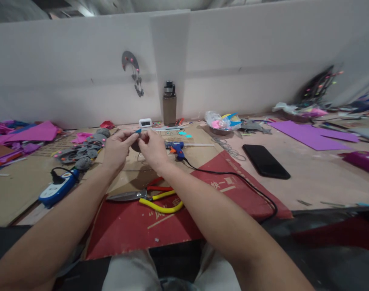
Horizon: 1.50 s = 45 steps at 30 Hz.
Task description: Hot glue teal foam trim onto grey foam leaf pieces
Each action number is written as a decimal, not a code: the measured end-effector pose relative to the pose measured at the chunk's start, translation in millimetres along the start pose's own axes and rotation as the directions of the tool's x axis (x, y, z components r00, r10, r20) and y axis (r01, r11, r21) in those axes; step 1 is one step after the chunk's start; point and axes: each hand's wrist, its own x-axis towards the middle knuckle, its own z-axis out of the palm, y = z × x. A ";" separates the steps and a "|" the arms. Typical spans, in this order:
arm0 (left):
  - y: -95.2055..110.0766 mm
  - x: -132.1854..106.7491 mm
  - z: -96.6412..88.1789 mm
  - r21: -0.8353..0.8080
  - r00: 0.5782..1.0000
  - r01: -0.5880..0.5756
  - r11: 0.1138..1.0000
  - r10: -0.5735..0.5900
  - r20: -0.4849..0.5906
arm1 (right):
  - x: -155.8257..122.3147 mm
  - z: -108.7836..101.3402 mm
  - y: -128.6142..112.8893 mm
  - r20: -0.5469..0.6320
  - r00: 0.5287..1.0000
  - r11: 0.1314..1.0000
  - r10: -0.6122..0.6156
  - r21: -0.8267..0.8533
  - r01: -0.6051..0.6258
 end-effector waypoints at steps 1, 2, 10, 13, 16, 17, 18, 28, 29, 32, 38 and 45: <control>-1.6 0.7 -0.8 -0.002 1.000 0.009 1.000 -0.009 0.010 | -0.3 -0.4 -0.1 0.000 1.000 1.000 0.005 0.000 -0.005; -3.2 1.4 -1.6 -0.004 1.000 0.020 1.000 -0.020 0.022 | -0.8 -0.8 -0.3 -0.004 1.000 1.000 0.009 0.000 -0.009; -5.5 1.5 -0.5 -0.179 0.991 0.115 0.977 -0.101 0.084 | 0.8 -2.8 -1.1 -0.015 0.996 0.989 0.083 0.126 -0.081; -4.5 0.6 0.3 -0.244 0.987 0.153 0.958 -0.134 0.091 | 2.0 -4.9 -3.8 -0.006 0.993 0.981 0.115 0.158 -0.112; -2.9 0.1 0.2 -0.282 0.983 0.178 0.943 -0.155 0.103 | 1.1 -7.1 -7.0 0.003 0.993 0.975 0.121 0.186 -0.120; -2.1 0.1 0.1 -0.292 0.980 0.191 0.937 -0.164 0.113 | 0.8 -7.6 -7.5 0.005 0.992 0.974 0.125 0.192 -0.123; -1.3 0.1 0.1 -0.300 0.977 0.205 0.931 -0.176 0.123 | 0.7 -8.0 -7.5 0.006 0.992 0.973 0.126 0.196 -0.125; -1.1 0.7 0.8 -0.338 0.974 0.218 0.916 -0.183 0.132 | 1.5 -10.0 -7.3 -0.005 0.992 0.970 0.127 0.210 -0.123; -0.9 0.7 0.9 -0.336 0.975 0.216 0.917 -0.185 0.123 | 1.3 -10.1 -8.1 -0.004 0.993 0.973 0.121 0.200 -0.118; 0.3 0.4 1.1 -0.327 0.977 0.209 0.921 -0.186 0.101 | 0.8 -10.6 -9.8 -0.003 0.995 0.980 0.104 0.168 -0.103; 4.2 0.0 0.0 -0.340 0.970 0.225 0.913 -0.175 0.171 | 1.6 -12.8 -9.0 -0.027 0.995 0.989 0.097 0.116 -0.093; 1.7 1.2 -0.1 -0.325 0.978 0.204 0.923 -0.175 0.118 | 1.1 -10.5 -7.3 -0.019 0.998 0.994 0.065 0.091 -0.063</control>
